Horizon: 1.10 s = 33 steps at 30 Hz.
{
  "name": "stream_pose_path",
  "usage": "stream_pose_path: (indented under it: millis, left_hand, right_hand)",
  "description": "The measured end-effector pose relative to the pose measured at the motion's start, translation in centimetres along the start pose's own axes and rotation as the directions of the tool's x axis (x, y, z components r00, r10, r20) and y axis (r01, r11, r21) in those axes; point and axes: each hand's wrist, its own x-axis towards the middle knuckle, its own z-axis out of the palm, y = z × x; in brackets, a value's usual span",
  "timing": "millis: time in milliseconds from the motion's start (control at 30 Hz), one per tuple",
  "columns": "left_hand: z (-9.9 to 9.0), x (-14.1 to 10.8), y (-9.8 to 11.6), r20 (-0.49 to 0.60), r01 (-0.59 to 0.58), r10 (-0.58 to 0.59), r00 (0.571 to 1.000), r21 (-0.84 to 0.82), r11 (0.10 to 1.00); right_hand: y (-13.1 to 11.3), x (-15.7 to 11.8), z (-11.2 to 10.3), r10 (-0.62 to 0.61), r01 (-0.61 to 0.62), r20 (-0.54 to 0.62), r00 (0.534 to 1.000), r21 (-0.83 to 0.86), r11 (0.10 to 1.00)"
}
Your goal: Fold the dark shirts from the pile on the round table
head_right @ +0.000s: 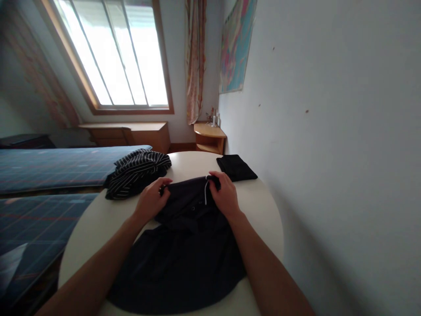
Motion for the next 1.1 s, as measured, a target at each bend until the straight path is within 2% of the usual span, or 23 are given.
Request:
stream_pose_path:
  millis: [100,333,400,500,567,667,767,900,1100]
  left_hand:
    - [0.3,0.0,-0.3,0.016,-0.005,0.006,1.0,-0.04,0.999]
    - [0.3,0.2,-0.6,-0.031,0.032,-0.036,0.999,-0.139,0.99]
    - [0.3,0.1,-0.7,0.024,0.013,-0.008,1.0,-0.18,0.984]
    - [0.5,-0.2,-0.9,0.205,-0.03,0.074,0.976,-0.209,0.977]
    - [0.6,-0.4,-1.0,0.291,-0.054,0.099,0.952,-0.158,0.986]
    - [0.7,-0.5,-1.2,0.334,-0.12,0.132,0.933,-0.059,0.991]
    - [0.6,-0.2,-1.5,0.294,-0.129,0.127,0.947,-0.013,0.992]
    - [0.4,0.2,-2.2,0.126,0.01,-0.017,0.992,0.056,0.998]
    - [0.0,0.5,-3.3,-0.003,0.202,-0.202,0.979,0.014,0.979]
  right_hand:
    - [0.4,0.0,-0.1,0.017,-0.018,-0.025,1.0,-0.02,1.0]
    - [1.2,0.3,-0.4,0.081,-0.085,-0.081,0.993,-0.054,0.995]
    - [1.3,0.4,-0.5,0.098,-0.105,-0.103,0.99,-0.066,0.992]
    - [1.3,0.6,-0.8,0.116,-0.127,-0.137,0.984,-0.074,0.989]
    - [1.5,0.7,-1.0,0.127,-0.14,-0.159,0.979,-0.073,0.987]
    - [1.9,0.8,-1.3,0.146,-0.16,-0.179,0.973,-0.069,0.985]
    - [2.3,0.8,-1.6,0.171,-0.186,-0.192,0.966,-0.063,0.981]
    - [2.4,0.8,-1.7,0.213,-0.229,-0.2,0.956,-0.061,0.971]
    - [2.5,0.8,-1.5,0.266,-0.279,-0.174,0.948,-0.056,0.959]
